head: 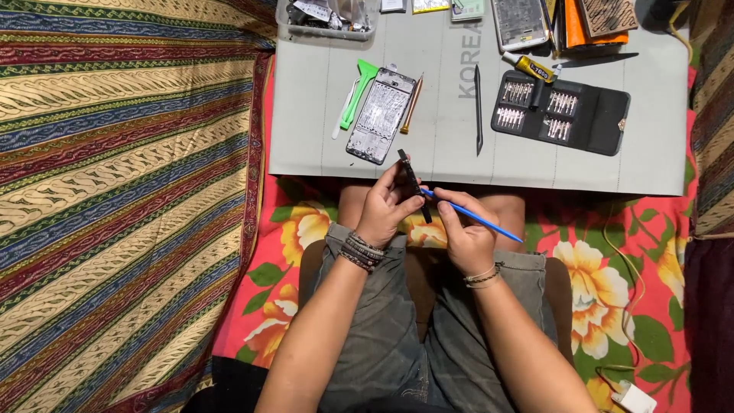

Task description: A person performs final assembly and inspection on a smartphone, using a pry tool and marker to check internal components.

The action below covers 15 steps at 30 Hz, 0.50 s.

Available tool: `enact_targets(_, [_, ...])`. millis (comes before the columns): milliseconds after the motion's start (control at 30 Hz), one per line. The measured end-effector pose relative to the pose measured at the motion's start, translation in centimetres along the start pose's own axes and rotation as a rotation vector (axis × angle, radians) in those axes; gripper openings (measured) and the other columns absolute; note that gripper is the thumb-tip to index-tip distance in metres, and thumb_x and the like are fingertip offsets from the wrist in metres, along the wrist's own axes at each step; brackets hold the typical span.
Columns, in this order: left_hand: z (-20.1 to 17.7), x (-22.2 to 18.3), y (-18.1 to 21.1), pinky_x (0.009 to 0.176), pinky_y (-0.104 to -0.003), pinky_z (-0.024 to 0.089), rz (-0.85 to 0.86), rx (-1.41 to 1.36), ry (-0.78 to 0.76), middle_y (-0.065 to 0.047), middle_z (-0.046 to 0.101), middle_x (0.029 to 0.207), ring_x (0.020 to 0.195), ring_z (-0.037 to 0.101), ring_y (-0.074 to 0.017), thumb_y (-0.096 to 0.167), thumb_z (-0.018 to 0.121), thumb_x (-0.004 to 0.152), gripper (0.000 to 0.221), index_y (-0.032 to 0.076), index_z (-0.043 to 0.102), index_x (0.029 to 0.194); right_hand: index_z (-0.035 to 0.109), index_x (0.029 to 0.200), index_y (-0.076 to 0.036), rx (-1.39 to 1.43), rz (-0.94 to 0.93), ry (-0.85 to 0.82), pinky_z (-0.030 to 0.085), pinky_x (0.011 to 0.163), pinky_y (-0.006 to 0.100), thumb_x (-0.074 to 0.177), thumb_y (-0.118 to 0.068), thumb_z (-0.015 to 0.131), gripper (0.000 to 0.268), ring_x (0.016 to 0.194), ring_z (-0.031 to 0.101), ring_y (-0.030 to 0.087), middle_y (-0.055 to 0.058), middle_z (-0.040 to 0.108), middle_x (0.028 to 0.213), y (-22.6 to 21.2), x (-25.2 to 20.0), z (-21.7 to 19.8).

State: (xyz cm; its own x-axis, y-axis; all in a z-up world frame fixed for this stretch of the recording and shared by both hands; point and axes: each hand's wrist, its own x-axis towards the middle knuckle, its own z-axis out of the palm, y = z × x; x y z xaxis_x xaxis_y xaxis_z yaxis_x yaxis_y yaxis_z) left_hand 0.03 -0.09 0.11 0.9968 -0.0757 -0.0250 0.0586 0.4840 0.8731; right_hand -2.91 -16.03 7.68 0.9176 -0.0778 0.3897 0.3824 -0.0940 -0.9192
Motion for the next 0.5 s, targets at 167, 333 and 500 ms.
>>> enact_targets(167, [0.0,-0.2,-0.3,0.091,-0.040,0.061,0.005,0.074,0.039,-0.014,0.063,0.121,0.110,0.068,-0.0282,0.004,0.086,0.079,0.082,0.006,0.044,0.150,0.076,0.106,0.006,0.008,-0.040,-0.010,0.057,0.084,0.043,0.095,0.000,0.069,0.014,0.094,0.075,0.031,0.021,0.076,0.093,-0.2,0.2,0.0])
enact_targets(333, [0.7,-0.2,0.0,0.088,-0.039,0.063,0.024,0.110,0.056,-0.011,0.063,0.119,0.108,0.069,-0.0271,0.005,0.087,0.077,0.080,0.004,0.047,0.147,0.076,0.103,0.006,0.002,-0.087,-0.014,0.057,0.081,0.043,0.096,0.000,0.069,0.012,0.091,0.076,0.034,0.021,0.076,0.091,-0.6,0.3,0.3])
enact_targets(500, [0.9,-0.3,0.5,0.087,-0.036,0.063,0.044,0.204,0.078,-0.007,0.061,0.119,0.104,0.066,-0.0196,0.006,0.089,0.074,0.084,0.005,0.047,0.147,0.077,0.101,0.005,-0.105,-0.196,-0.017,0.058,0.078,0.047,0.094,0.002,0.070,0.010,0.089,0.075,0.041,0.022,0.076,0.093,-1.2,0.6,0.6])
